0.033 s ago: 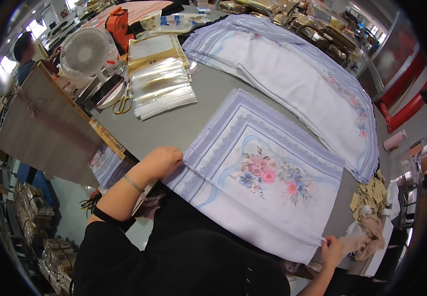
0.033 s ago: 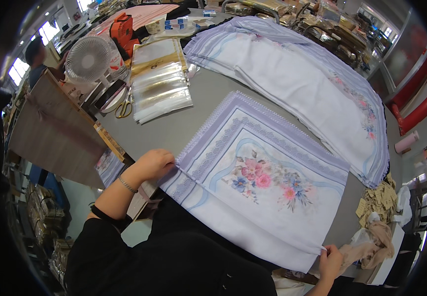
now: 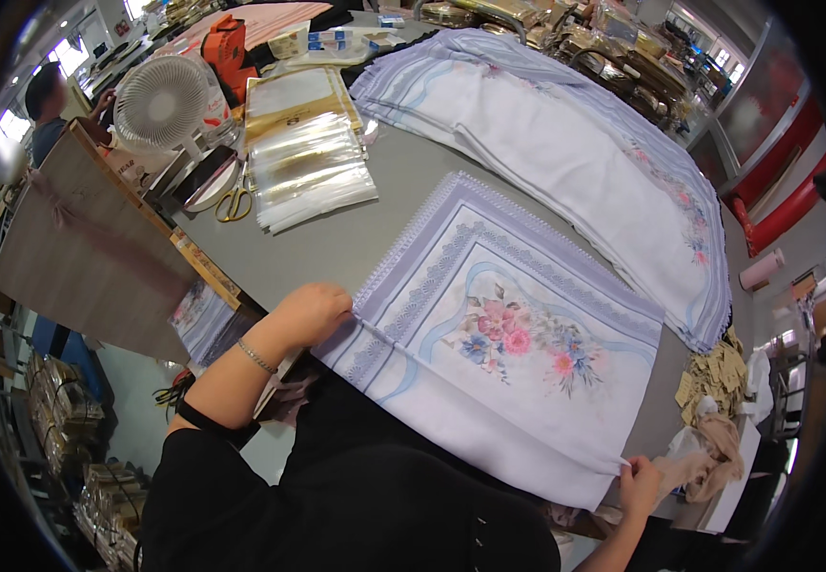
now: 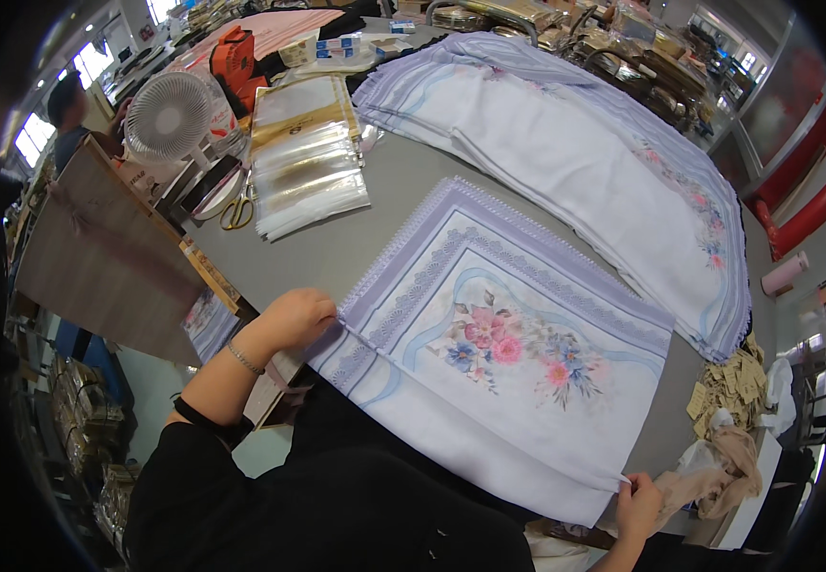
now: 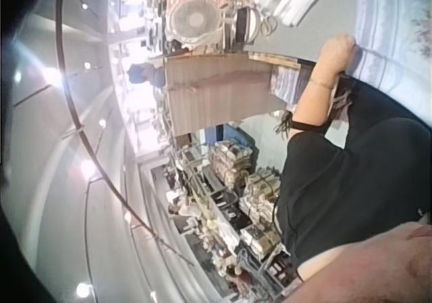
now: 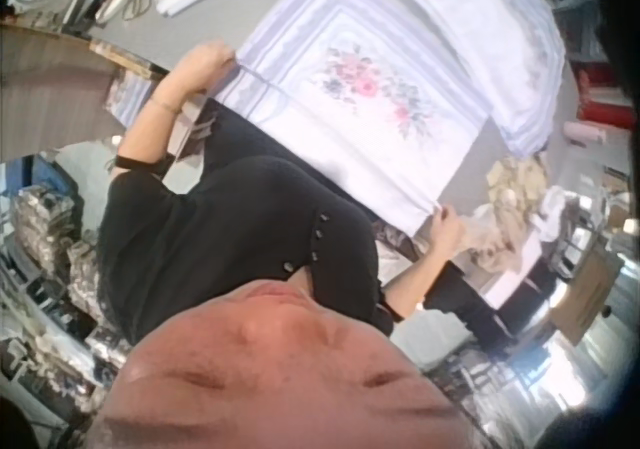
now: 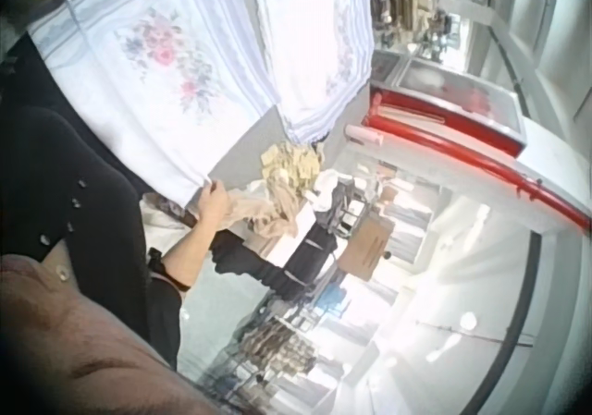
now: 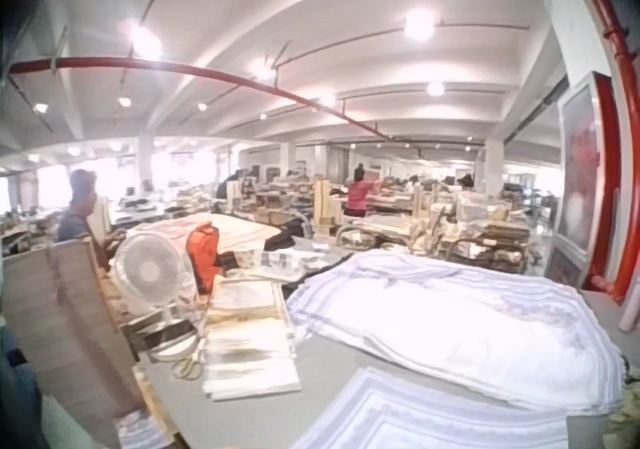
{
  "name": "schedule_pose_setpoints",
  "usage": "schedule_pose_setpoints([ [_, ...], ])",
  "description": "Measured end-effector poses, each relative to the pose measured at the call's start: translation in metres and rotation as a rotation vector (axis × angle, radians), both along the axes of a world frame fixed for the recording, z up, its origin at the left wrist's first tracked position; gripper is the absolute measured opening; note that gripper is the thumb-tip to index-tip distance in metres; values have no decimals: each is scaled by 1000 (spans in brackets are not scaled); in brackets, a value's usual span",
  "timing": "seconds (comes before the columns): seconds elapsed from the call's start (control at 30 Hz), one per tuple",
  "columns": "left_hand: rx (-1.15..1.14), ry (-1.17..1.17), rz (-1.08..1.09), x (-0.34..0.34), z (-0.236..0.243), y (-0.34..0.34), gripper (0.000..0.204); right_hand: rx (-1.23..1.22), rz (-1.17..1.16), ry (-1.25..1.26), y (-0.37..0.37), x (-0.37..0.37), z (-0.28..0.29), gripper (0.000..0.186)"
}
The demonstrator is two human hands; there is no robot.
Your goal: The person repeatedly folds floral-patterned tablecloths on a worktable and places them into clear plastic bags. The person then stacks the packaged items on the table. The process is repeated for multiple tablecloths.
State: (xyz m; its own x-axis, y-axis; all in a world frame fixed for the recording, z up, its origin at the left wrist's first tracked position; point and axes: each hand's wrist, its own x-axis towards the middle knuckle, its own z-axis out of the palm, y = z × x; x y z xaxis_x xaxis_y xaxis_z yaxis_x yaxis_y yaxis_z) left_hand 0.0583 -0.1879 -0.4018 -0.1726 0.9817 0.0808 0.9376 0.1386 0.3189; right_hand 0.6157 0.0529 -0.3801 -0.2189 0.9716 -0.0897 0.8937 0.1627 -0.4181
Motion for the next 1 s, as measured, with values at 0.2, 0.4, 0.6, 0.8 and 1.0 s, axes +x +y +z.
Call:
schedule_pose_setpoints([
  [0.2, 140, 87, -97, 17, 1, 14, 8, 50, 27, -26, -4, 0, -2, 10],
  [0.4, 18, 135, -152, 16, -4, 25, 7, 31, 7, -44, -5, 0, 0, 9],
  [0.6, -15, 138, -130, 11, -2, 10, 5, 44, 0, -25, -7, 2, -2, 8],
  [0.8, -49, 129, -124, 10, 3, 1, 7, 55, 16, -25, -6, 5, -6, 9],
  [1.0, -59, 247, -162, 12, 12, -6, 4, 24, -6, 10, -6, 7, -6, 8],
])
